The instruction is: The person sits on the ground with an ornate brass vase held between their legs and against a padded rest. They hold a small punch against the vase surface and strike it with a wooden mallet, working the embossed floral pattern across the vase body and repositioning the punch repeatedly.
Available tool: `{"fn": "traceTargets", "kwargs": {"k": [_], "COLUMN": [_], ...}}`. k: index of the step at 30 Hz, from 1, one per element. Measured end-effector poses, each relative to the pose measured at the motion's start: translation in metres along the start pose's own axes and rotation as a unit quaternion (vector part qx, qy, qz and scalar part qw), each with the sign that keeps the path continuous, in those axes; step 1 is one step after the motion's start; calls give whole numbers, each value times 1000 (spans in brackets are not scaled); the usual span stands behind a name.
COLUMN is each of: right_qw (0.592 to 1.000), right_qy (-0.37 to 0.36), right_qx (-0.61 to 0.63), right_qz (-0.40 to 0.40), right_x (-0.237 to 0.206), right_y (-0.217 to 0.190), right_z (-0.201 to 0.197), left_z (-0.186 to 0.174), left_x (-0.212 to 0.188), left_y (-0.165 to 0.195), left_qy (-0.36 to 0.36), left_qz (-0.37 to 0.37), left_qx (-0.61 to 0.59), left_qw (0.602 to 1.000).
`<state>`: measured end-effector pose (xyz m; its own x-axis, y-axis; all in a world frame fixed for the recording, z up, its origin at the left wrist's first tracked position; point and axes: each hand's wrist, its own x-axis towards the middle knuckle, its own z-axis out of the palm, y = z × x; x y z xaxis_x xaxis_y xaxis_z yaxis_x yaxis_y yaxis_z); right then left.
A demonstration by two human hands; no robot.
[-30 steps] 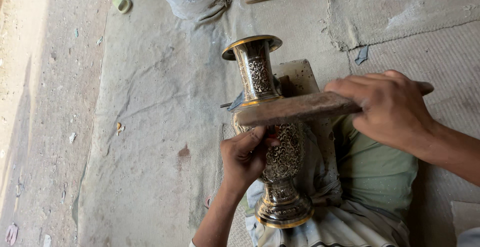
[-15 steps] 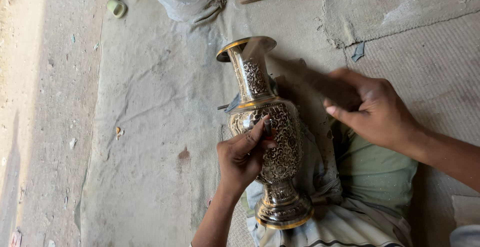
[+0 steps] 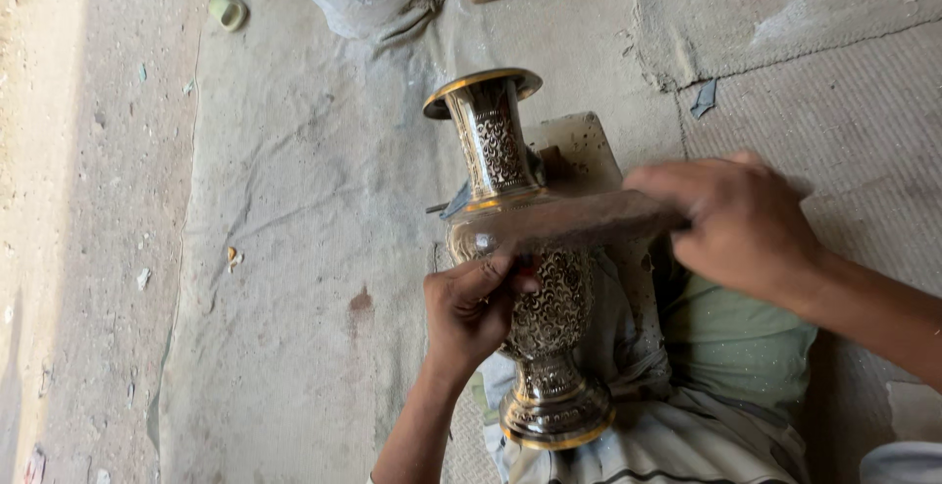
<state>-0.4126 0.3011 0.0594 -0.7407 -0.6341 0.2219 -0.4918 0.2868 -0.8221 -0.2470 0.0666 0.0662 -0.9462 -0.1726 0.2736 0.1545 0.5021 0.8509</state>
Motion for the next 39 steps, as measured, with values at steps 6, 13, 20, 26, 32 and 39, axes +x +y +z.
{"fn": "traceTargets", "kwargs": {"k": [6, 13, 20, 26, 32, 39], "right_qw": [999, 997, 984, 985, 959, 983], "right_qy": [26, -21, 20, -19, 70, 39], "right_qx": [28, -55, -150, -169, -218, -164], "right_qz": [-18, 50, -93, -36, -169, -71], "right_x": [1, 4, 5, 8, 8, 5], "right_y": [2, 8, 4, 2, 3, 11], "right_z": [1, 3, 3, 0, -5, -1], "left_z": [2, 1, 2, 1, 4, 3], "left_x": [3, 11, 14, 13, 13, 15], "left_y": [-6, -11, -9, -5, -3, -4], "left_qy": [-2, -4, -3, -12, -2, -8], "left_qz": [1, 22, 35, 2, 15, -8], "left_qx": [-16, -31, -52, -22, -56, -39], "left_qw": [1000, 999, 998, 1000, 998, 999]}}
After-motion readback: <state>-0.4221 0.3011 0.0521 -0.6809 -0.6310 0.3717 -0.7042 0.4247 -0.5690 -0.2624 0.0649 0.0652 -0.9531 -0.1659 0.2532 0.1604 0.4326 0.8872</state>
